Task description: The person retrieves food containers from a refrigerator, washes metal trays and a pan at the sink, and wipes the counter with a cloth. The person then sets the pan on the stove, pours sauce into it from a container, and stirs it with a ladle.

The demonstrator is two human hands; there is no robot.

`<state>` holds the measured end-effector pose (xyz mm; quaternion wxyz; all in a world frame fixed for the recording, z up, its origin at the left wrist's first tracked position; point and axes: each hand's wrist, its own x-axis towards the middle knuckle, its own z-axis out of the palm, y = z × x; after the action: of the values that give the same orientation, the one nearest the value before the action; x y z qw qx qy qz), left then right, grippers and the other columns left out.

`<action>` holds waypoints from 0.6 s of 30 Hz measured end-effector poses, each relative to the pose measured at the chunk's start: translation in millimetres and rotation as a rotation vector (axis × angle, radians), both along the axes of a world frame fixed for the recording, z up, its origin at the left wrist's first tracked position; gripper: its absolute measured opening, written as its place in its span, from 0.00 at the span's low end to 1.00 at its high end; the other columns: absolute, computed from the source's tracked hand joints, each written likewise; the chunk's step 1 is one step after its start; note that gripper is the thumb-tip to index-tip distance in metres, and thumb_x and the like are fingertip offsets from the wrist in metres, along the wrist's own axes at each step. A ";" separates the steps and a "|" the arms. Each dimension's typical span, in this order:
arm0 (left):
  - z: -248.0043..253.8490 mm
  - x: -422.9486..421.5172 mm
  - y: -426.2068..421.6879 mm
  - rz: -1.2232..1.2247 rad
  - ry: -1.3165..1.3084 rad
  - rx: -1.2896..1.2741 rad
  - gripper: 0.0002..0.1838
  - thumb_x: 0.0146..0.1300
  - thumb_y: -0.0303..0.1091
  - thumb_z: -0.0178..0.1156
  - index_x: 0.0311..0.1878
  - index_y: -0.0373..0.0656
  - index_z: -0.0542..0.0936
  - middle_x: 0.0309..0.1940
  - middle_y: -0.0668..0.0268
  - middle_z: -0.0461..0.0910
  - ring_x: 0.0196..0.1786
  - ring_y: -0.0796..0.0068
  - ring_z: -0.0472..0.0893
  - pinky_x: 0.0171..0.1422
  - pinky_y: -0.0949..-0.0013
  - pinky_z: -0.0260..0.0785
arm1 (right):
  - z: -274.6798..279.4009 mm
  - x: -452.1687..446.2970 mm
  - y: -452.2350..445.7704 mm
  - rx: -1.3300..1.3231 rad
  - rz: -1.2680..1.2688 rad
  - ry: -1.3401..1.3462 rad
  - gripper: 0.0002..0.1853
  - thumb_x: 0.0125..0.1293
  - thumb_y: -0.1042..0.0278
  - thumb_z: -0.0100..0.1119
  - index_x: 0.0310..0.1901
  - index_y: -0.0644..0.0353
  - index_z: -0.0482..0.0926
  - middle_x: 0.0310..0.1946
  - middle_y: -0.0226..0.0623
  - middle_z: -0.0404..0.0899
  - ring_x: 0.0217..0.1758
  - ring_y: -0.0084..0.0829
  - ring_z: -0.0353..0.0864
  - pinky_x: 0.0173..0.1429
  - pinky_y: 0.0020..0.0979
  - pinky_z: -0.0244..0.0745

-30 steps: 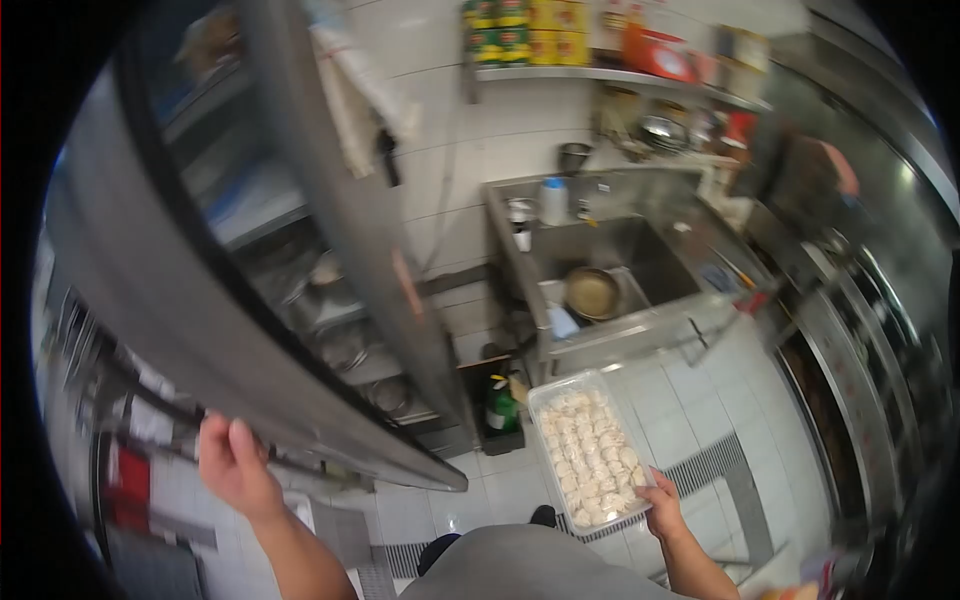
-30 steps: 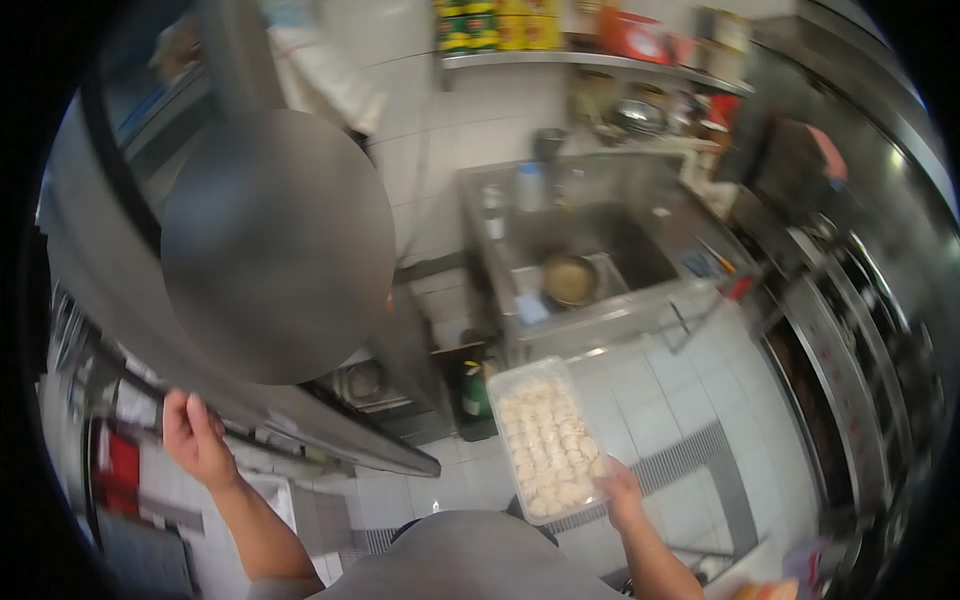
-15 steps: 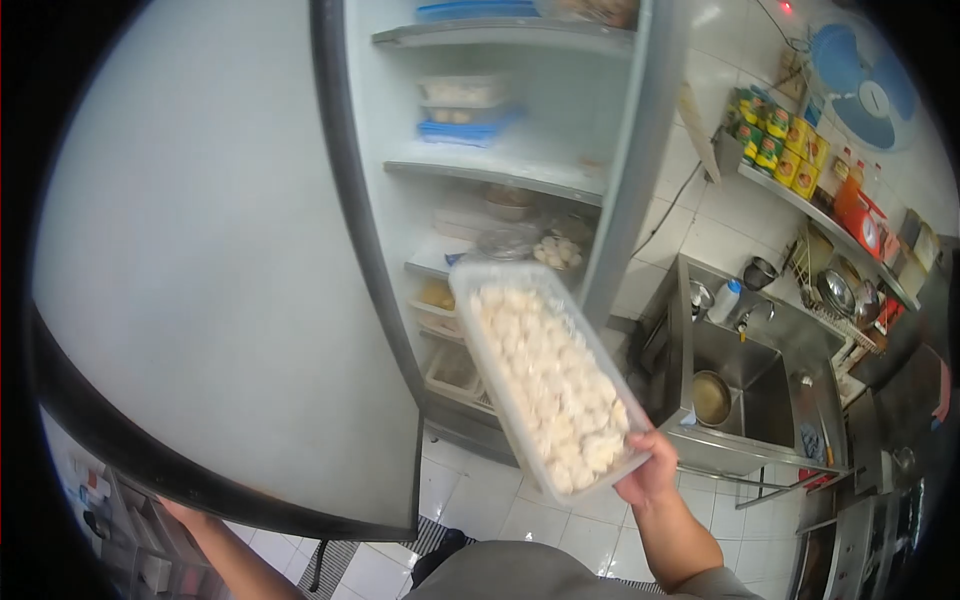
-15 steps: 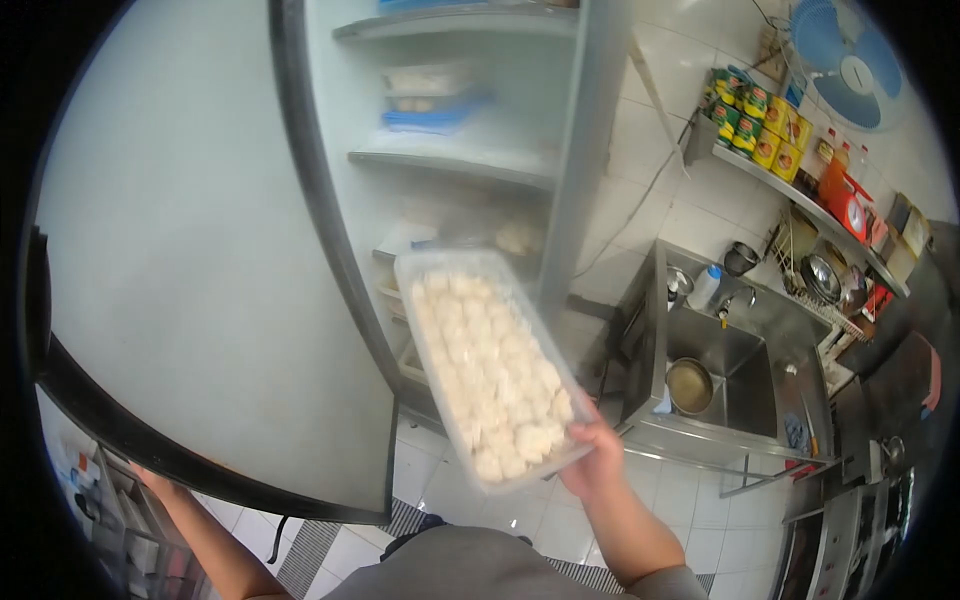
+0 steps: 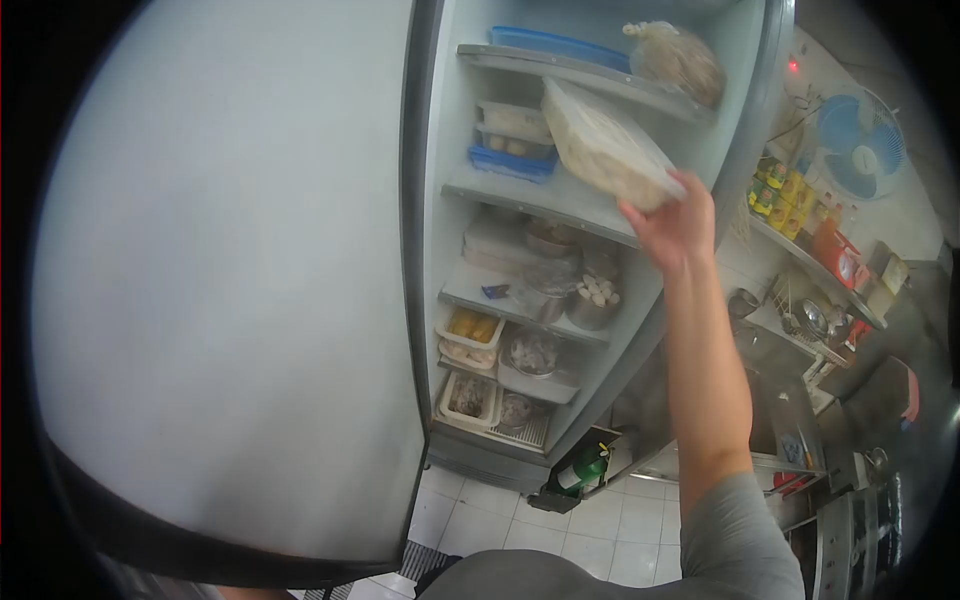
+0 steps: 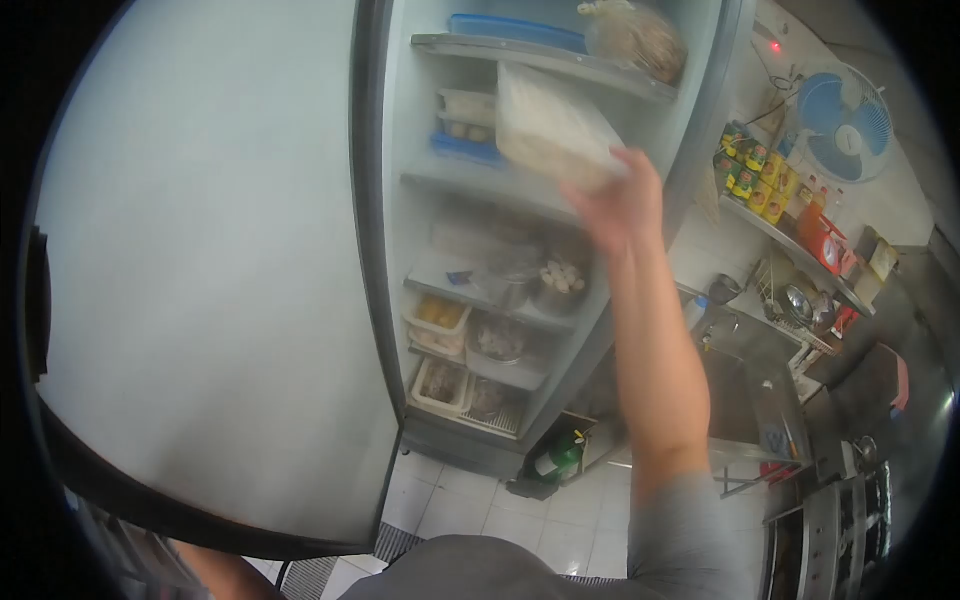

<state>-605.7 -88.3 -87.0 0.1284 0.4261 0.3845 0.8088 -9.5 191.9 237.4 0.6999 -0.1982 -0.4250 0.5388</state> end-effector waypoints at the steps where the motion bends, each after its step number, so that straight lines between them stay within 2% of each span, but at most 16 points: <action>1: 0.1 -0.5 2.3 0.010 -0.004 -0.008 0.15 0.75 0.31 0.59 0.56 0.29 0.79 0.50 0.53 0.83 0.49 0.65 0.82 0.53 0.63 0.77 | 17.2 -5.8 21.8 -0.036 0.000 0.025 0.32 0.69 0.60 0.58 0.68 0.68 0.61 0.67 0.54 0.69 0.68 0.51 0.72 0.74 0.54 0.65; 2: 0.8 0.8 5.0 0.021 -0.001 -0.019 0.15 0.75 0.31 0.59 0.56 0.28 0.79 0.50 0.53 0.83 0.49 0.65 0.82 0.53 0.63 0.77 | 31.2 -10.4 46.1 -0.074 0.002 0.052 0.32 0.69 0.60 0.59 0.68 0.69 0.61 0.67 0.54 0.69 0.69 0.51 0.70 0.77 0.55 0.59; 4: 2.0 2.4 9.2 0.038 0.003 -0.040 0.15 0.74 0.32 0.59 0.55 0.28 0.79 0.50 0.53 0.83 0.48 0.64 0.82 0.52 0.63 0.77 | 47.7 -17.1 96.6 -0.076 -0.032 -0.055 0.35 0.69 0.59 0.62 0.70 0.69 0.61 0.69 0.55 0.65 0.70 0.47 0.68 0.63 0.42 0.78; 5: 2.6 3.3 11.2 0.048 0.008 -0.049 0.15 0.74 0.32 0.59 0.55 0.28 0.79 0.50 0.53 0.83 0.48 0.64 0.82 0.52 0.63 0.77 | 52.6 -25.8 116.2 -0.072 -0.038 -0.054 0.35 0.69 0.59 0.62 0.70 0.69 0.61 0.69 0.55 0.65 0.70 0.47 0.68 0.63 0.42 0.78; 7: 4.9 4.5 15.0 0.072 0.016 -0.066 0.15 0.74 0.32 0.60 0.54 0.28 0.79 0.49 0.53 0.83 0.47 0.64 0.82 0.51 0.62 0.77 | 54.8 -50.8 154.1 0.054 -0.100 -0.121 0.33 0.69 0.62 0.63 0.68 0.71 0.63 0.65 0.52 0.71 0.65 0.50 0.76 0.68 0.54 0.73; 8: 6.0 5.5 15.9 0.085 0.022 -0.075 0.15 0.74 0.32 0.60 0.54 0.28 0.80 0.49 0.53 0.83 0.47 0.64 0.82 0.51 0.62 0.77 | 52.4 -53.8 184.8 0.057 -0.102 -0.120 0.33 0.69 0.62 0.63 0.68 0.71 0.63 0.65 0.52 0.71 0.65 0.50 0.76 0.68 0.54 0.73; 10: 7.2 9.6 18.0 0.113 0.026 -0.088 0.15 0.74 0.33 0.60 0.53 0.28 0.80 0.49 0.53 0.83 0.47 0.64 0.82 0.50 0.62 0.78 | 43.3 -55.4 248.2 0.083 -0.292 -0.274 0.27 0.69 0.64 0.63 0.64 0.71 0.71 0.57 0.54 0.79 0.54 0.48 0.85 0.58 0.48 0.81; 11: 7.5 11.1 18.1 0.131 0.035 -0.095 0.15 0.74 0.33 0.60 0.53 0.28 0.80 0.48 0.53 0.83 0.46 0.63 0.82 0.50 0.62 0.78 | 44.7 -59.9 262.0 0.082 -0.294 -0.276 0.27 0.69 0.64 0.63 0.64 0.71 0.71 0.57 0.54 0.79 0.54 0.48 0.85 0.58 0.48 0.81; 13: 9.6 18.1 19.6 0.166 0.047 -0.115 0.15 0.74 0.33 0.60 0.52 0.28 0.80 0.48 0.53 0.83 0.46 0.63 0.82 0.49 0.62 0.78 | 37.8 -64.7 280.0 -0.009 -0.589 -0.717 0.33 0.66 0.73 0.65 0.69 0.75 0.65 0.57 0.56 0.77 0.51 0.45 0.84 0.47 0.43 0.88; 14: 11.3 22.5 21.6 0.183 0.058 -0.122 0.15 0.74 0.33 0.61 0.52 0.28 0.80 0.48 0.53 0.83 0.45 0.63 0.82 0.49 0.61 0.78 | 31.3 -66.5 282.2 -0.022 -0.596 -0.715 0.33 0.66 0.73 0.65 0.69 0.75 0.65 0.57 0.56 0.77 0.51 0.45 0.84 0.47 0.43 0.88; 16: 17.1 32.5 27.1 0.217 0.086 -0.136 0.15 0.74 0.34 0.61 0.51 0.28 0.81 0.48 0.53 0.83 0.45 0.63 0.82 0.48 0.61 0.78 | 16.1 -70.1 274.3 0.111 -0.769 -0.834 0.30 0.67 0.71 0.63 0.67 0.77 0.68 0.54 0.57 0.79 0.50 0.42 0.85 0.42 0.40 0.87; 17: 20.0 38.4 30.2 0.235 0.104 -0.141 0.15 0.74 0.34 0.61 0.51 0.28 0.81 0.47 0.53 0.83 0.45 0.63 0.83 0.48 0.61 0.78 | 2.9 -75.5 260.6 0.204 -0.855 -0.826 0.29 0.68 0.69 0.62 0.66 0.78 0.70 0.48 0.56 0.82 0.44 0.41 0.86 0.39 0.38 0.84; 18: 23.9 45.7 33.2 0.257 0.124 -0.142 0.15 0.73 0.34 0.61 0.51 0.28 0.81 0.47 0.53 0.83 0.44 0.63 0.83 0.47 0.61 0.78 | -19.8 -70.1 271.7 0.380 -0.676 -0.690 0.32 0.67 0.68 0.62 0.68 0.77 0.67 0.46 0.52 0.83 0.41 0.39 0.86 0.36 0.38 0.81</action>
<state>-560.1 -55.1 -63.0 0.0297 0.4123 0.4991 0.7616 -79.6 463.6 217.5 0.6778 -0.3599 -0.6335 0.0991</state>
